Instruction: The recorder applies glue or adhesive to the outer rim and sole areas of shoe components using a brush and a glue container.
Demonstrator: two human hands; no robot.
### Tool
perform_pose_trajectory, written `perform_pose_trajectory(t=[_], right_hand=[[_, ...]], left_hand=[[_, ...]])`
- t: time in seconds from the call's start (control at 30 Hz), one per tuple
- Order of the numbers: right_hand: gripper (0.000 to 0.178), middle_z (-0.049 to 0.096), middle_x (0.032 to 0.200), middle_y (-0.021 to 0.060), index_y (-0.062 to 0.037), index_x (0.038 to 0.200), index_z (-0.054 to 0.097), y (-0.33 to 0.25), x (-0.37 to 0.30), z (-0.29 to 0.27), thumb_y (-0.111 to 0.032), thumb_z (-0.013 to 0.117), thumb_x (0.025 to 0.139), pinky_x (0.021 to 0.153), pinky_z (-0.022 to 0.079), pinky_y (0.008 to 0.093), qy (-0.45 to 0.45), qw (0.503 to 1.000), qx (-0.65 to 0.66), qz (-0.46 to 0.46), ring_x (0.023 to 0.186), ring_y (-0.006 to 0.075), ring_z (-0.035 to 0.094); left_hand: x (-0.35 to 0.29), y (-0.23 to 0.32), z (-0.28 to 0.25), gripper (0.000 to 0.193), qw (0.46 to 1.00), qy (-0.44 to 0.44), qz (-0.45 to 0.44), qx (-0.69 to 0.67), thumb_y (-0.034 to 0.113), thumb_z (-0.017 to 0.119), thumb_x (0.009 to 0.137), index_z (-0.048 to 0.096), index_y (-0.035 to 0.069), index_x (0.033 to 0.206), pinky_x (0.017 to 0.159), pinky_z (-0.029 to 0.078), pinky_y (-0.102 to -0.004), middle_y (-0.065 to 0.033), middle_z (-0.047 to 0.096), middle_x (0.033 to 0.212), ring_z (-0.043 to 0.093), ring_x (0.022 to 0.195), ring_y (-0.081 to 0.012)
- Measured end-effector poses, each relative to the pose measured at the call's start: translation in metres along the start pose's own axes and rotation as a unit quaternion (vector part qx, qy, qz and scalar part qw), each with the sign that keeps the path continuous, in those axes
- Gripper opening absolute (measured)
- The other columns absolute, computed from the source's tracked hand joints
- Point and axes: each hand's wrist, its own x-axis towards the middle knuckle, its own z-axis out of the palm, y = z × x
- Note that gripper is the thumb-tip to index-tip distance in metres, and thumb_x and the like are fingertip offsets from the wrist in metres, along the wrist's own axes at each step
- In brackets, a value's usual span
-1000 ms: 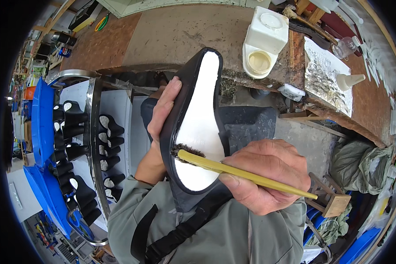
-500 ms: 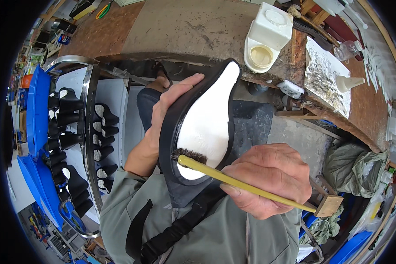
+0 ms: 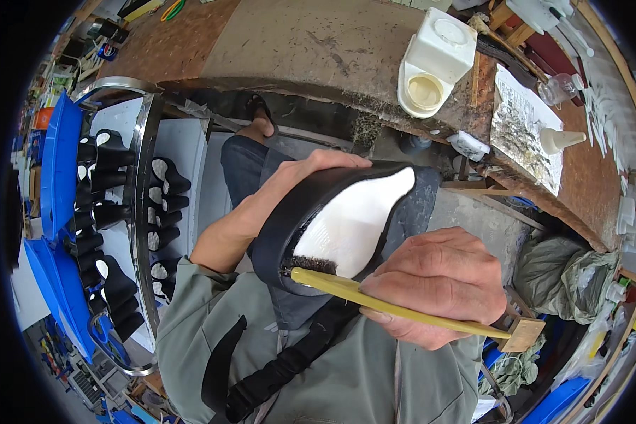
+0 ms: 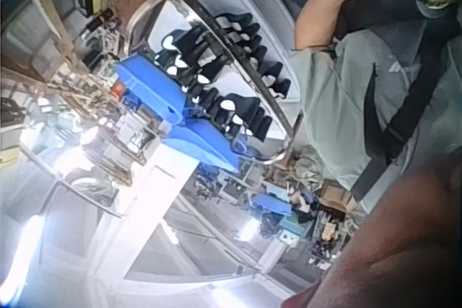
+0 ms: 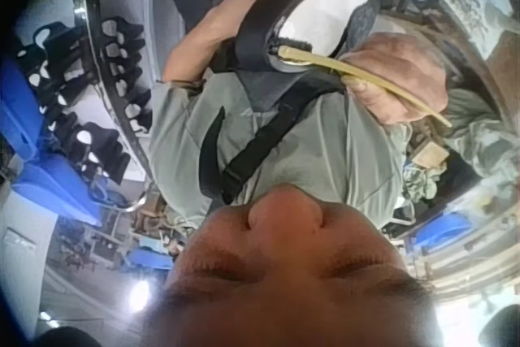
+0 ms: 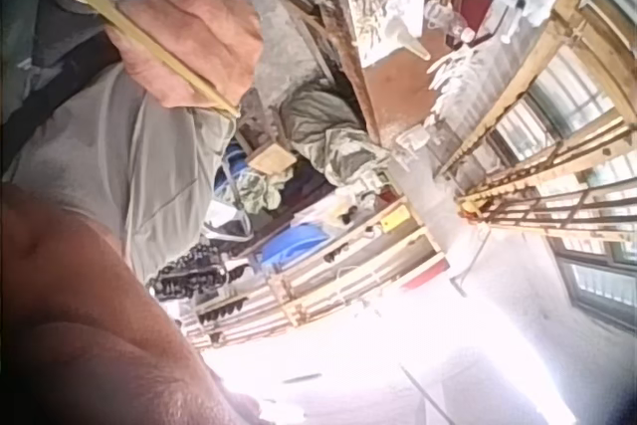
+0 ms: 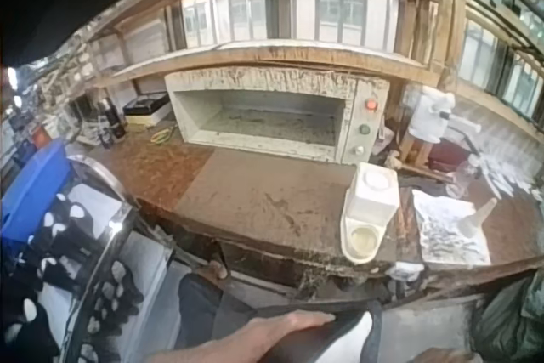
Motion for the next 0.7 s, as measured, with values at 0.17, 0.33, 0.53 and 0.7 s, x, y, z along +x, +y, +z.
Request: perform_pose_trajectory(t=[0.17, 0.33, 0.53, 0.7], right_hand=[[0.019, 0.062, 0.065, 0.0167, 0.0103, 0.081, 0.064, 0.000, 0.012, -0.008, 0.001, 0.073, 0.067, 0.042, 0.050, 0.0272, -0.067, 0.996, 0.053, -0.013, 0.049, 0.0206, 0.061], [0.016, 0.062, 0.065, 0.0158, 0.0101, 0.080, 0.065, 0.004, 0.022, -0.018, -0.002, 0.070, 0.071, 0.042, 0.050, 0.0263, -0.125, 0.988, 0.081, -0.036, 0.051, 0.0204, 0.062], [0.019, 0.063, 0.065, 0.0154, 0.0082, 0.076, 0.067, 0.017, 0.035, -0.038, -0.010, 0.066, 0.079, 0.037, 0.046, 0.0261, -0.219, 0.965, 0.106, -0.098, 0.047, 0.0174, 0.060], [0.021, 0.064, 0.065, 0.0139, 0.0065, 0.078, 0.067, 0.025, 0.008, -0.020, -0.013, 0.062, 0.079, 0.033, 0.042, 0.0249, 0.032, 0.996, 0.029, -0.082, 0.044, 0.0157, 0.057]], left_hand=[[0.002, 0.003, 0.000, 0.061, 0.996, -0.083, -0.017, -0.030, 0.019, 0.073, 0.066, 0.043, 0.005, 0.117, 0.080, 0.048, -0.0391, -0.0143, 0.058, 0.111, 0.059, 0.100, -0.0349], [0.004, 0.007, 0.004, 0.062, 0.982, -0.166, -0.047, -0.079, 0.021, 0.075, 0.064, 0.043, 0.006, 0.115, 0.075, 0.048, -0.0390, -0.0118, 0.061, 0.103, 0.060, 0.094, -0.0342], [0.015, 0.001, 0.009, 0.063, 0.980, -0.182, -0.012, -0.086, 0.023, 0.074, 0.064, 0.045, 0.006, 0.117, 0.073, 0.048, -0.0378, -0.0114, 0.059, 0.102, 0.062, 0.092, -0.0331], [0.018, 0.001, 0.011, 0.050, 0.985, -0.122, -0.080, -0.089, 0.021, 0.068, 0.071, 0.054, 0.003, 0.115, 0.080, 0.047, -0.0320, -0.0097, 0.057, 0.109, 0.061, 0.094, -0.0236]])
